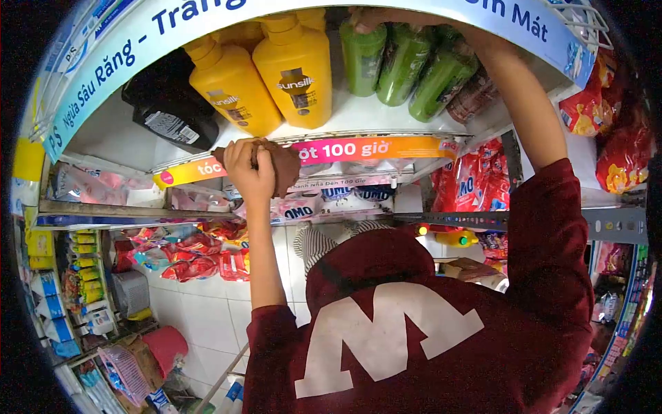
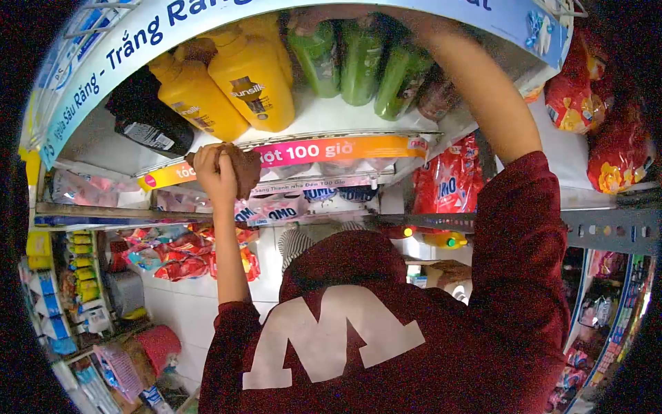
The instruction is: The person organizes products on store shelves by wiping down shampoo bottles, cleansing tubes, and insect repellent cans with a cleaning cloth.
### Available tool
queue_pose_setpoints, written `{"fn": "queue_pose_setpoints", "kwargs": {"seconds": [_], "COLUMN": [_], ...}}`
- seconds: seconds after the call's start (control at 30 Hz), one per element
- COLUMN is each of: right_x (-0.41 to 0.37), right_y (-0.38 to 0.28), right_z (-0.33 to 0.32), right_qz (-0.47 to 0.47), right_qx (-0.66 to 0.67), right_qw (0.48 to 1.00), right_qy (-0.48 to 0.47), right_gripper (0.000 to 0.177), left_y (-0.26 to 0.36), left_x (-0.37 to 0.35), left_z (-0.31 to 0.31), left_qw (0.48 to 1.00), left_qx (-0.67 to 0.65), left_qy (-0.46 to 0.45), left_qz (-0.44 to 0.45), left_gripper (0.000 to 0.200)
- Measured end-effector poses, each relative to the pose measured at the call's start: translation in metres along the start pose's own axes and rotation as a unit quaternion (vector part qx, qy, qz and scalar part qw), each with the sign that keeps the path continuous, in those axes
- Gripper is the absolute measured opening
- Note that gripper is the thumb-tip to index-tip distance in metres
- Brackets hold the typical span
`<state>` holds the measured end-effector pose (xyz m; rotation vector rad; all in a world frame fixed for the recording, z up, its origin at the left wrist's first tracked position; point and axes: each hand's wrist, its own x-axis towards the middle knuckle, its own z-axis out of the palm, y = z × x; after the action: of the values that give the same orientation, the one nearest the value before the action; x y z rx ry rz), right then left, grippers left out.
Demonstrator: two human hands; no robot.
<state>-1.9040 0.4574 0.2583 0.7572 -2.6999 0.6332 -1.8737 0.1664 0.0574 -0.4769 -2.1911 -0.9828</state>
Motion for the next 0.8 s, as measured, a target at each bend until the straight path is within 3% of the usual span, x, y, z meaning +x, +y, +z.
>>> {"fn": "queue_pose_setpoints", "kwargs": {"seconds": [0.6,0.67,0.73,0.8], "right_x": [0.0,-0.002,-0.001,-0.006], "right_y": [-0.011,-0.02,-0.046,-0.016], "right_z": [0.014,0.009,-0.003,0.025], "right_qz": [-0.002,0.003,0.064,0.059], "right_qx": [0.001,-0.021,-0.115,-0.088], "right_qw": [1.0,1.0,0.986,0.994], "right_qy": [0.001,-0.011,-0.103,-0.04], "right_gripper": [0.058,0.059,0.055,0.048], "left_y": [-0.006,-0.005,-0.004,-0.012], "left_x": [-0.003,-0.002,0.001,0.001], "left_z": [0.001,0.0,-0.003,-0.004], "left_qw": [1.0,0.999,0.999,0.997], "left_qx": [-0.019,-0.013,-0.018,-0.015], "left_qy": [-0.015,-0.026,-0.037,-0.054], "left_qz": [0.015,0.018,0.022,0.05], "left_gripper": [0.011,0.011,0.011,0.011]}}
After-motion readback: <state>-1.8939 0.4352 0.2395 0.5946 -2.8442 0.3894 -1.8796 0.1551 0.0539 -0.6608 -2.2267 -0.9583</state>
